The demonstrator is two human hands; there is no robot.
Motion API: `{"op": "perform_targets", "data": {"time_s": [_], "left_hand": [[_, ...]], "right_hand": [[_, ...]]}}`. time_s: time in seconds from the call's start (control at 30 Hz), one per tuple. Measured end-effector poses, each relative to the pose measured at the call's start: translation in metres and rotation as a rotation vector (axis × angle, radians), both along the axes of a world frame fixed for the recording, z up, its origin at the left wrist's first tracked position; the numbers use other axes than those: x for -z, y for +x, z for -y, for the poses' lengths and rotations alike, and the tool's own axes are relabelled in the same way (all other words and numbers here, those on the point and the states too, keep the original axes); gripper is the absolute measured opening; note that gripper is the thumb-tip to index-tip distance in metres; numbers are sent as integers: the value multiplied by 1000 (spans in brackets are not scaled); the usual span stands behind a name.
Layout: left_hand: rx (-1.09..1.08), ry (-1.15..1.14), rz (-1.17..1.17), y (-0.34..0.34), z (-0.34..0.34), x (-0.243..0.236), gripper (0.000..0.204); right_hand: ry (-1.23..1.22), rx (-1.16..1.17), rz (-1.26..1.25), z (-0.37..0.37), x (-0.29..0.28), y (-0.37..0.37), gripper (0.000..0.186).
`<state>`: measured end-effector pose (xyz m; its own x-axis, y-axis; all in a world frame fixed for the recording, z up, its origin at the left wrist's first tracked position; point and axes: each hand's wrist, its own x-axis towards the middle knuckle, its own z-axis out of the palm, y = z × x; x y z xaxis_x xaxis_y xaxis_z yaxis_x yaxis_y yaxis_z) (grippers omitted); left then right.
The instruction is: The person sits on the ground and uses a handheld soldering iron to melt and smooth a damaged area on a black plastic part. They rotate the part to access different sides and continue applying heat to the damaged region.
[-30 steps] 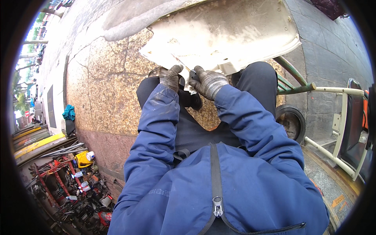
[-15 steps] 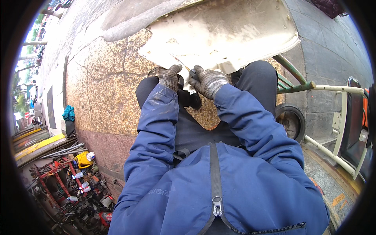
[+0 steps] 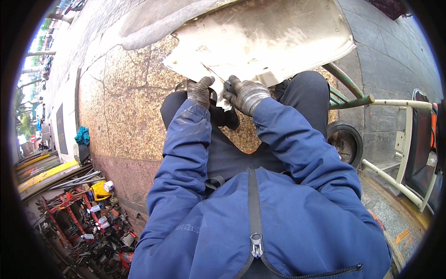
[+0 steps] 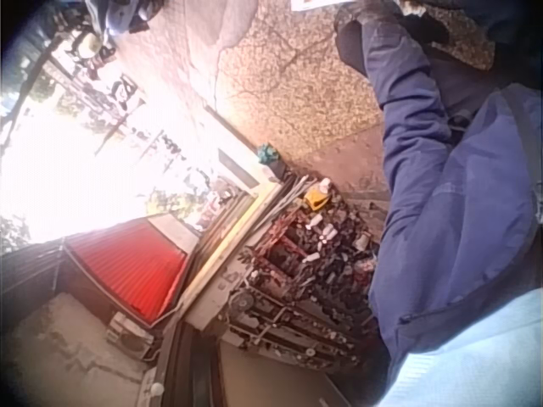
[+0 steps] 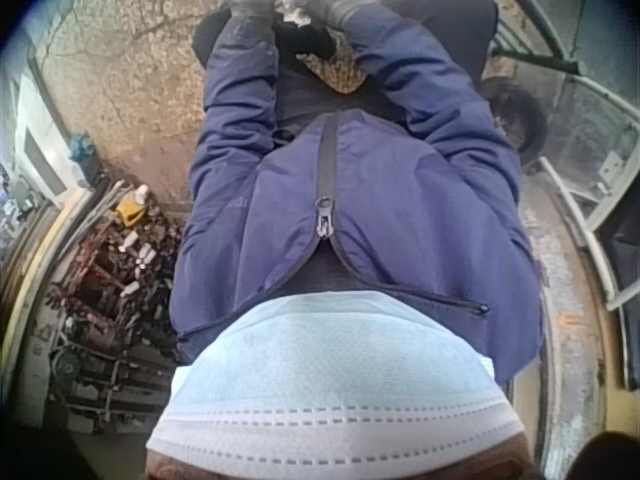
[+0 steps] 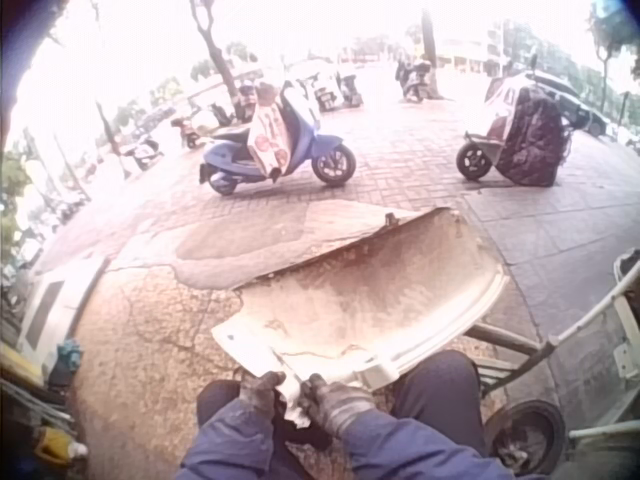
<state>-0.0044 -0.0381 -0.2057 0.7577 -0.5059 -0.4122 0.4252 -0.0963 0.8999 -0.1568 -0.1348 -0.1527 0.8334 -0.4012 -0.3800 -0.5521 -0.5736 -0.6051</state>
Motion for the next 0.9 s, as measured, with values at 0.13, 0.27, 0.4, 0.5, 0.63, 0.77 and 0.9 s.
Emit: {"op": "perform_targets", "data": {"time_s": [0.13,0.27,0.4,0.5,0.63,0.77,0.9], "left_hand": [[30,55,-21,2,0,1,46],[-3,8,-2,0,0,0,45],[-28,10,-8,0,-1,2,45],[-6,9,11,3,0,3,47],[-4,92,30,3,-1,2,44],[1,-12,36,0,-2,3,24],[-2,-5,57,4,-2,9,32]], "right_hand": [[-6,0,8,0,2,1,53],[-43,-32,34,2,5,3,50],[-24,-6,6,3,3,3,49],[-36,4,-21,1,1,4,48],[-65,-21,17,2,0,5,46],[-60,-20,27,6,4,4,48],[-69,18,4,6,8,5,50]]}}
